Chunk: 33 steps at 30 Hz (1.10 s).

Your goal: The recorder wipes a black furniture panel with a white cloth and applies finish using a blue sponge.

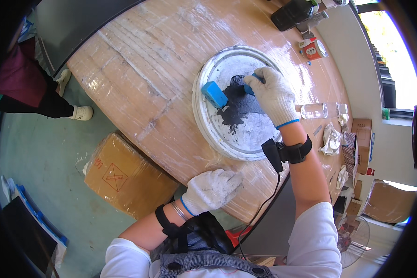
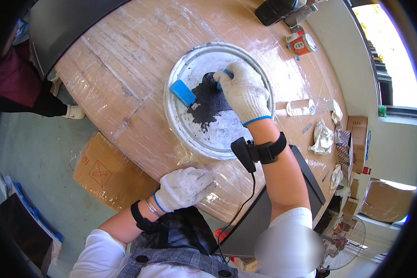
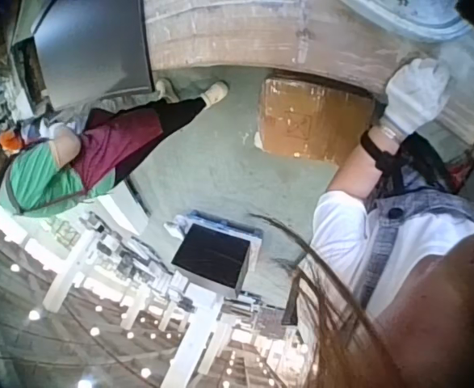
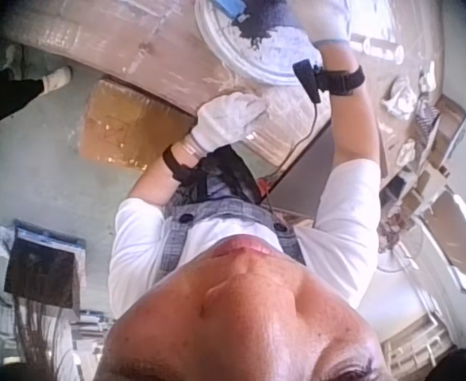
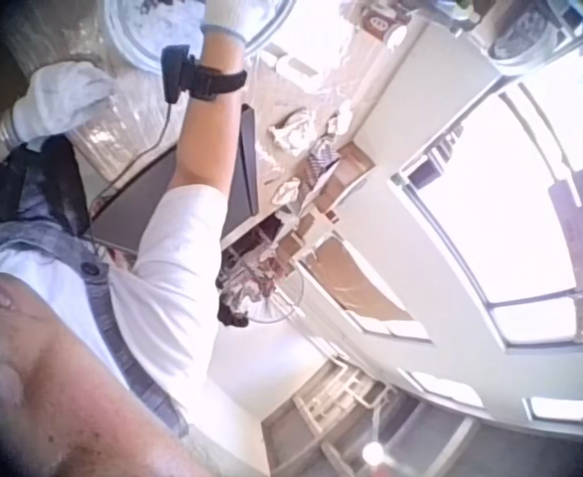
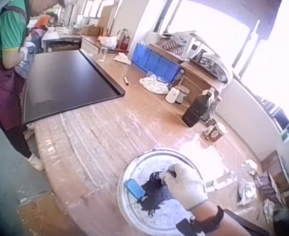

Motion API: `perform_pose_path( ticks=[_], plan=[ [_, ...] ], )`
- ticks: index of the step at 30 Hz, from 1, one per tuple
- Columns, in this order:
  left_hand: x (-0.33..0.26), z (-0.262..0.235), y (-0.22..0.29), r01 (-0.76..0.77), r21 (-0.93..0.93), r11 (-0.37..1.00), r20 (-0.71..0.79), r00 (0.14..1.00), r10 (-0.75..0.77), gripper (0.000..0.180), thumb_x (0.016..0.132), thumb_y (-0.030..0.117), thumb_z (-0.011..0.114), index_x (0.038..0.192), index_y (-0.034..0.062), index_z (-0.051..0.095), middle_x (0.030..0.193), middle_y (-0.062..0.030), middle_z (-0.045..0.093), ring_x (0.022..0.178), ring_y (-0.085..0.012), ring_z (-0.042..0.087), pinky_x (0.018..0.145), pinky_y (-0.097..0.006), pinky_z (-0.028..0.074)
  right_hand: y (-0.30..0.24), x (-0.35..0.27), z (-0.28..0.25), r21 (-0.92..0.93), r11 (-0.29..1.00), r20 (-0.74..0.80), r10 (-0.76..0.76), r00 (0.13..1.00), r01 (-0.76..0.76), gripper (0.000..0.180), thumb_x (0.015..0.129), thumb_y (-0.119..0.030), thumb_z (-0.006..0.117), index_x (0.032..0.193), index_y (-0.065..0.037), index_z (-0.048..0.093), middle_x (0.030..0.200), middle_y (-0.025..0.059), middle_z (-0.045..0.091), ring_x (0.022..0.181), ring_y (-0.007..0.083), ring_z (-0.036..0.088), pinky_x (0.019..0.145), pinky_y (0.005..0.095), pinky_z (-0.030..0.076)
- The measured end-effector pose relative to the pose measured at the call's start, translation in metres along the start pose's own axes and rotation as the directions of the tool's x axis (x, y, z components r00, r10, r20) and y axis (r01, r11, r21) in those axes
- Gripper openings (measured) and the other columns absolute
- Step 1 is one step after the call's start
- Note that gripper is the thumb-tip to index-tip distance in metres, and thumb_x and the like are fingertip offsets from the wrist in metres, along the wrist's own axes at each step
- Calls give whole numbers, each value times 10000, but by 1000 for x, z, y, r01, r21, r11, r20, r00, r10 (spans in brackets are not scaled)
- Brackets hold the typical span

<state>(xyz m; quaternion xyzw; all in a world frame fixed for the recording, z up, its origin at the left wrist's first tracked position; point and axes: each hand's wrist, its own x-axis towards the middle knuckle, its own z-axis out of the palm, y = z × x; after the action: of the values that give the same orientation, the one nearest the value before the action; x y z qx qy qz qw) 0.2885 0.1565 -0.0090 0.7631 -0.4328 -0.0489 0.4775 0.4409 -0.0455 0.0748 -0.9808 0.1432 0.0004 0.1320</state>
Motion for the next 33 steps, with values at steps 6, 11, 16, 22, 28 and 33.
perform_pose_path(
  ticks=[6,11,16,22,28,33],
  plan=[
    [3,3,-1,-7,-8,1000,-15,1000,7,299,812,220,700,1073,89,634,933,-58,647,825,-229,627,707,-346,537,-5,-4,-6,-22,1000,23,-20,1000,20,368,849,-289,712,1071,-1,663,957,149,701,880,230,674,797,330,511],
    [3,1,0,-9,-16,1000,0,1000,9,317,811,211,702,1094,85,635,938,-65,649,830,-236,630,710,-348,539,0,-10,-2,47,999,-28,-7,1000,9,381,848,-300,699,1099,-16,661,1008,184,685,946,309,657,844,378,504],
    [1,3,-1,-11,-9,1000,-5,1000,11,335,816,210,696,1118,79,631,962,-66,654,854,-237,634,732,-348,537,2,-19,2,39,988,-54,-145,988,147,351,852,-297,682,1077,-28,669,1032,199,674,986,372,638,866,422,496],
    [-1,4,-2,-22,6,1000,1,1000,22,337,836,234,673,1129,74,630,977,-72,658,876,-236,632,764,-352,531,10,-34,15,12,961,-156,-270,950,275,324,850,-270,672,1081,-44,648,975,208,655,936,392,622,817,453,491],
    [1,5,0,-14,20,1000,-37,999,15,338,834,241,679,1127,77,636,933,-76,665,850,-252,637,755,-356,532,11,-39,13,68,958,-202,-261,944,279,315,856,-258,664,1107,-71,628,1008,189,623,929,387,612,798,452,496],
    [7,4,9,-6,99,995,-71,997,13,321,818,227,713,1107,100,656,902,-70,676,810,-250,651,707,-349,538,31,-45,6,75,962,-135,-251,958,263,341,871,-254,668,1162,-79,631,938,162,649,794,317,641,717,410,521]
  ],
)
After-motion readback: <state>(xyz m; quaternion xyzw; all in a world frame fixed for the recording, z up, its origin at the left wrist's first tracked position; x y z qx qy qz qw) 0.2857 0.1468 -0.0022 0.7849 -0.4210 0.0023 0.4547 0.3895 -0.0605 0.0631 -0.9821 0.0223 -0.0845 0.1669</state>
